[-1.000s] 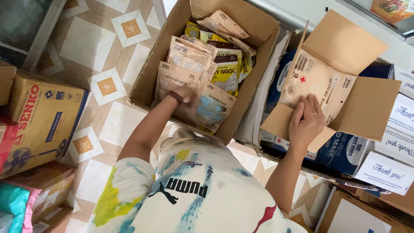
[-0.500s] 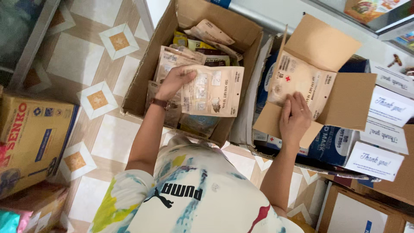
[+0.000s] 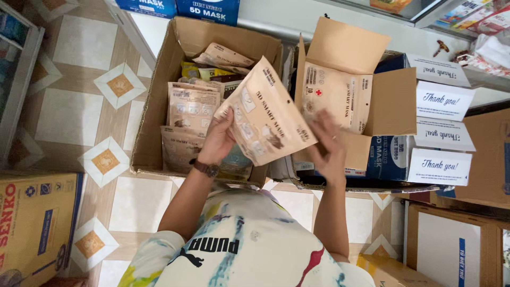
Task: The person packs individually wrapped face masks from a large open box into smaller shipping boxes. They place the masks one by one into the smaller boxes, then close the flaps and stack the completed boxes on a nearby shelf.
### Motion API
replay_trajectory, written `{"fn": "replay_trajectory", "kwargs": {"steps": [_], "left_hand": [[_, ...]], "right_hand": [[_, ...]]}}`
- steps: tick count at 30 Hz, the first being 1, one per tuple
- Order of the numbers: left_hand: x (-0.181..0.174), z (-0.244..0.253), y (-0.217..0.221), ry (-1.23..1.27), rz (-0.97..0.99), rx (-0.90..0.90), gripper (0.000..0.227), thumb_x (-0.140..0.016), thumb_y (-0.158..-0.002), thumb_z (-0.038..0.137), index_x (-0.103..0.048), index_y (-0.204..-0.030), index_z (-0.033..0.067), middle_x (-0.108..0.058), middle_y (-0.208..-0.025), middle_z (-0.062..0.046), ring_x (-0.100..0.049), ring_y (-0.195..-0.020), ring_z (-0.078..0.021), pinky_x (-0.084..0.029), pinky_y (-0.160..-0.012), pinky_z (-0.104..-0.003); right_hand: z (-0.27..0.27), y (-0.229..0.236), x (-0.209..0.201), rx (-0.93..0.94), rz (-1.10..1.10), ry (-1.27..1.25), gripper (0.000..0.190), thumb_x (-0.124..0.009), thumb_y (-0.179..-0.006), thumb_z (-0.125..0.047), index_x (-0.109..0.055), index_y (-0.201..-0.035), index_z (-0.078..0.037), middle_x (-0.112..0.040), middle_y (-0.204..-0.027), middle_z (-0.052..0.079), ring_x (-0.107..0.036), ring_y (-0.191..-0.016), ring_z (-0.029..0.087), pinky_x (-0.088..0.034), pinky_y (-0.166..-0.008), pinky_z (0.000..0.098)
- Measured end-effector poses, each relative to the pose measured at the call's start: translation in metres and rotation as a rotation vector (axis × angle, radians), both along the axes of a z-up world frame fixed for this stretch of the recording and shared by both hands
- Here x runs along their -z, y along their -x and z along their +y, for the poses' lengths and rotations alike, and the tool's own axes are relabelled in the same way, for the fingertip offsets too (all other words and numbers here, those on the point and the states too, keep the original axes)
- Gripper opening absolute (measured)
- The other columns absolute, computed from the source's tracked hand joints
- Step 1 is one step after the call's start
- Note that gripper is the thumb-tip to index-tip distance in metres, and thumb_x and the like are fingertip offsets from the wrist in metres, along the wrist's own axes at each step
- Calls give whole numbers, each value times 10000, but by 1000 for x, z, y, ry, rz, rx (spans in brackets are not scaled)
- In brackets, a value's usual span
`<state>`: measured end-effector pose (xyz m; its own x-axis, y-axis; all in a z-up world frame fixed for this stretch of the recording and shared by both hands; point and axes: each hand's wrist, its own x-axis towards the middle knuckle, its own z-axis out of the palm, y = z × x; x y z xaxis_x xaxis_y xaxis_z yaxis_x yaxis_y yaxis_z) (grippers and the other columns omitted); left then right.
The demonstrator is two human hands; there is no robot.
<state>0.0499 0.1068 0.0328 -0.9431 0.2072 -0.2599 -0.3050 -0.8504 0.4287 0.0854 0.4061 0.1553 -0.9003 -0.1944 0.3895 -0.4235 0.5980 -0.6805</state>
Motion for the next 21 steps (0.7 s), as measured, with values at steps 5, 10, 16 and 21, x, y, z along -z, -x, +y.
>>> {"fn": "replay_trajectory", "kwargs": {"steps": [5, 10, 16, 21], "left_hand": [[-34, 25, -6, -35, 78, 34, 350, -587, -1047, 267, -626, -1327, 60, -731, -1209, -66, -717, -1058, -178, -596, -869, -375], [-61, 48, -16, 25, 205, 41, 329, -598, -1082, 208, -612, -1356, 27, -716, -1263, -72, -693, -1121, -164, -566, -944, -358], [-77, 49, -12, 116, 306, 123, 295, -546, -1093, 237, -594, -1345, 91, -701, -1211, -58, -670, -1116, -164, -540, -993, -341], [-71, 53, -15, 161, 317, 171, 271, -537, -1106, 215, -608, -1327, 74, -696, -1211, -83, -666, -1127, -187, -530, -992, -338]], "right_hand": [[-5, -35, 3, -201, -198, 180, 437, -778, -864, -126, -660, -1265, 1, -672, -1311, 132, -612, -1247, 254, -447, -1091, 379], [-5, -47, 25, 62, -320, 523, 315, -710, -956, -112, -679, -1254, -15, -710, -1221, 92, -651, -1118, 191, -508, -1000, 353], [83, -36, 8, 179, 183, 617, 63, -660, -1036, -59, -700, -990, -44, -670, -952, 28, -597, -880, 78, -476, -799, 252], [122, -7, -31, 687, 76, -242, 45, -584, -1047, -9, -627, -1038, 0, -599, -624, 160, -479, -540, 215, -319, -507, 367]]}}
